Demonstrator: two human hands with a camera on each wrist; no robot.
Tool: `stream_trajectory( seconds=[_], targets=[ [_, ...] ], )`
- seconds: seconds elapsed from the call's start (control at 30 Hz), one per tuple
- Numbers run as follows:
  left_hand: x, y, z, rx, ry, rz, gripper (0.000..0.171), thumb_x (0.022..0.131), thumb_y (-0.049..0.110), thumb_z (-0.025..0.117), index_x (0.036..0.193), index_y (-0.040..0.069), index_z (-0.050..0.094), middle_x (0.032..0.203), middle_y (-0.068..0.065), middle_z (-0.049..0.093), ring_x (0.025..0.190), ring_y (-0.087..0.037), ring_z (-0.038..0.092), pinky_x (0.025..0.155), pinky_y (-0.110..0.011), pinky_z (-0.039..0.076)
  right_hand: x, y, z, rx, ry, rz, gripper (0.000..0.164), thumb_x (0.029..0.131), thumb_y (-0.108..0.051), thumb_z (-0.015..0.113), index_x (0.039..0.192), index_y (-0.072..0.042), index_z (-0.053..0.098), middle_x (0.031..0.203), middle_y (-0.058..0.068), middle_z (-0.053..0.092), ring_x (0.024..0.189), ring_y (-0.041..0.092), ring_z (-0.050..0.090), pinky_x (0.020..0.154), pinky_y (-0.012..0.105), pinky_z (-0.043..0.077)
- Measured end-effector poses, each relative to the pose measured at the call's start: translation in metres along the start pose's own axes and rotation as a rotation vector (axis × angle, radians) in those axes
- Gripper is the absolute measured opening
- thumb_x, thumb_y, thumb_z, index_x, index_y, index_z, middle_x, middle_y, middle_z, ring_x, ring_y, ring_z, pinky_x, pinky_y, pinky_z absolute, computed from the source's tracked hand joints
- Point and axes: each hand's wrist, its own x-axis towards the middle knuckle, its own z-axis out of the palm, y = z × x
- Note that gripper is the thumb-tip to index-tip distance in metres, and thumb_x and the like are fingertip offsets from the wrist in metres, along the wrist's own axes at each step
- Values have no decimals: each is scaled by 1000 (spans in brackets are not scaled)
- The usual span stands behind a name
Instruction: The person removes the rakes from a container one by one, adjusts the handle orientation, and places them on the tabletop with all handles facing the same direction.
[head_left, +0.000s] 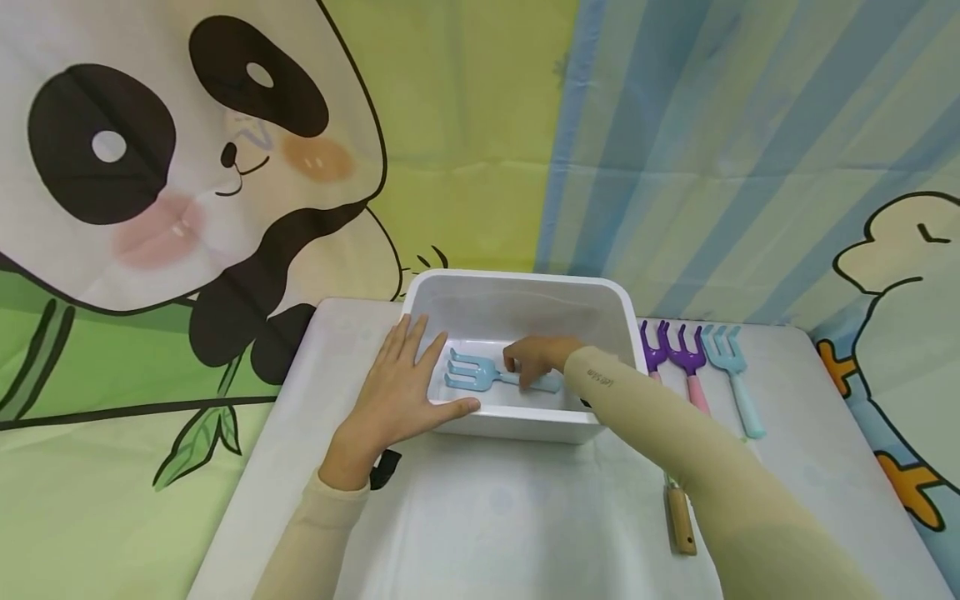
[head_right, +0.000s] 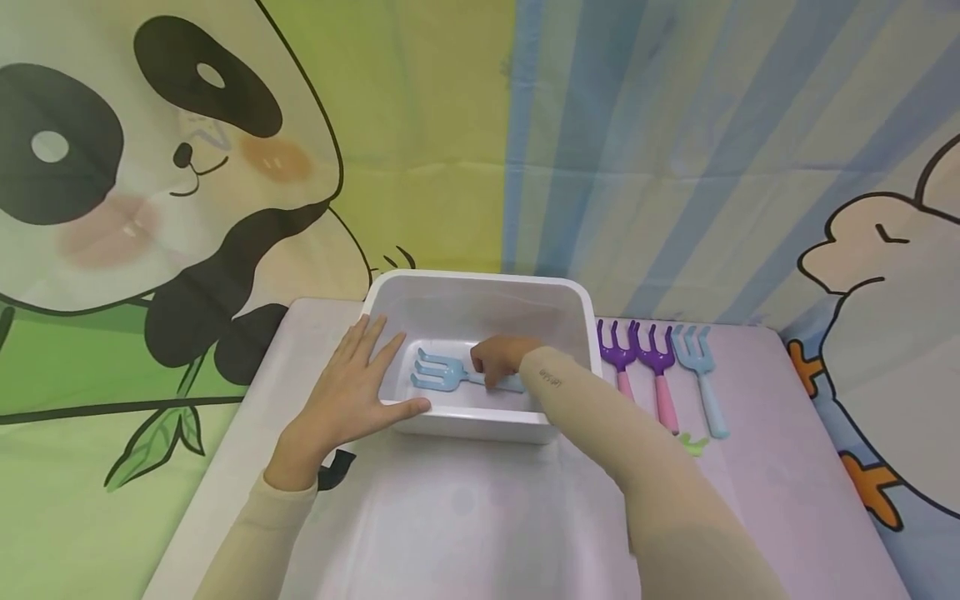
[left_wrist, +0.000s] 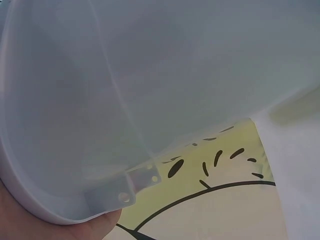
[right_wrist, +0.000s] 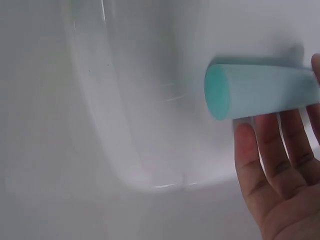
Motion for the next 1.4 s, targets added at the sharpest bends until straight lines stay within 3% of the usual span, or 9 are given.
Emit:
stream_trajectory(
  seconds=[0.13,0.2,0.4,0.57,0.73,0.83,1.1,1.4],
  targets=[
    [-1,1,-1,1,-6,0,112,78,90,44,152,6,41,163,-21,17,151,-38,0,121,-47,2,0,-3,2,-53,6,-7,28,88,-20,78,109,-21,61,100,-6,61,92,17,54,81,33,48],
    [-1,1,-1,2,-5,0,112,78,90,44,152,6,41,163,-21,17,151,-37,0,121,-47,2,-1,-4,1,-24,1,-7,27,88,-18,78,109,-19,61,100,-4,61,90,17,55,79,32,49],
    [-1,1,-1,7,-1,-1,112,78,89,44,152,5,42,163,-21,18,151,-37,1,121,-47,3,-7,-6,-5,132,-52,16,28,89,-14,74,115,-14,63,113,2,59,92,19,59,76,34,56],
    [-1,1,-1,6,2,-3,112,78,89,46,152,5,43,162,-22,19,151,-38,2,121,-47,3,-11,-4,-9,288,-161,38,46,89,-10,73,132,-16,61,134,5,54,107,23,58,81,41,57],
    [-1,1,-1,-1,7,-2,111,78,89,46,151,5,44,162,-22,20,151,-38,3,121,-47,4,-14,-2,-13,415,-261,71,54,85,-1,72,135,-16,59,127,11,56,104,29,63,81,45,58],
    [-1,1,-2,-1,9,0,111,78,89,46,151,5,44,162,-22,20,151,-39,3,121,-48,4,-15,-1,-16,437,-283,82,51,84,0,73,130,-18,60,119,12,59,101,29,64,80,45,58],
    [0,1,-3,4,10,-2,111,78,88,47,151,4,44,161,-23,21,151,-38,3,121,-49,5,-16,-1,-24,438,-314,74,45,85,0,73,125,-17,59,123,14,55,96,29,65,77,44,59],
    [0,0,-1,11,15,7,110,79,89,45,151,5,44,161,-23,21,151,-38,3,121,-48,5,-26,-6,-37,455,-355,37,49,89,1,68,132,-15,52,124,14,57,96,28,65,77,46,57]
  ],
)
